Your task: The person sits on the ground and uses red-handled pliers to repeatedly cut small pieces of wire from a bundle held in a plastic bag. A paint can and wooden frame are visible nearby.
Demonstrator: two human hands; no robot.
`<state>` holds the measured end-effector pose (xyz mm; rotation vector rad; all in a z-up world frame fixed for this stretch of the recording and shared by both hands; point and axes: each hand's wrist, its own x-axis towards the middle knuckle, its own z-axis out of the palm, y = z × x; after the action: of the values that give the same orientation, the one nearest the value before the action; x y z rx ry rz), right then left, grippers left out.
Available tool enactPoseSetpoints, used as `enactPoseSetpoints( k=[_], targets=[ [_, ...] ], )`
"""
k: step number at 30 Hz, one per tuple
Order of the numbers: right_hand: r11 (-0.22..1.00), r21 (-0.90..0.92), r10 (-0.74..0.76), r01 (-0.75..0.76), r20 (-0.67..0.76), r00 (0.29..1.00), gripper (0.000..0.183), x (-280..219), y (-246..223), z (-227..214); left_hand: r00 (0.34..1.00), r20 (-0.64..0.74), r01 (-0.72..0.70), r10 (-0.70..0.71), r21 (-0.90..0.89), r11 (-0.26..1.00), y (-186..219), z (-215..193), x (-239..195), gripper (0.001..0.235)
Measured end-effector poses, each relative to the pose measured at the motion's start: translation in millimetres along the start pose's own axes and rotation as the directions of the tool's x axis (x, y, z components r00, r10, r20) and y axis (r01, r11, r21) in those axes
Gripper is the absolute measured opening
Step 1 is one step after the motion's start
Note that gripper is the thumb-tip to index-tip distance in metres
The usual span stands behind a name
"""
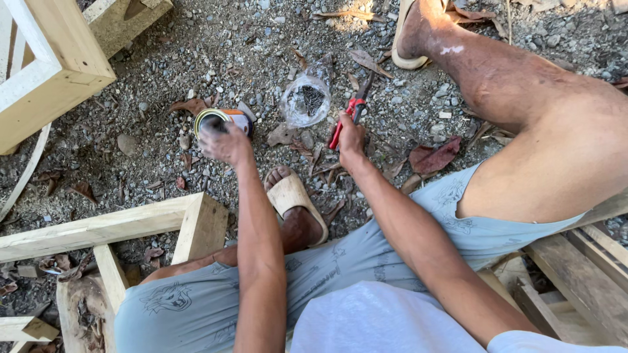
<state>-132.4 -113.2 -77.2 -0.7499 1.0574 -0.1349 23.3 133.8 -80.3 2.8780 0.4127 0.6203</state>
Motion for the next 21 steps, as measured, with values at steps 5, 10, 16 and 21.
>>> enactPoseSetpoints(
  k=[5,10,16,21],
  targets=[
    [1.000,-0.002,0.003,-0.003,-0.009,1.000,0.029,8.1,6.4,-2.1,0.910,0.236,-0.134,0.341,-0.610,0.781,68.8,-0.9,-44.8,0.016],
    [0.996,-0.070,-0.050,0.049,-0.017,0.999,0.033,17.2,18.3,-10.1,0.760,0.462,-0.156,0.458,-0.554,0.818,111.4,29.4,-93.4,0.020],
    [0.990,-0.131,-0.064,0.061,-0.014,0.998,0.034,25.3,30.7,-20.0,0.715,0.587,-0.154,0.380,-0.397,0.905,109.0,52.7,-103.5,0.023],
    [0.976,-0.212,-0.043,0.037,-0.022,0.999,0.039,24.6,31.7,-15.1,0.721,0.633,0.123,0.280,-0.516,0.848,108.1,40.8,-94.3,0.026]
  ],
)
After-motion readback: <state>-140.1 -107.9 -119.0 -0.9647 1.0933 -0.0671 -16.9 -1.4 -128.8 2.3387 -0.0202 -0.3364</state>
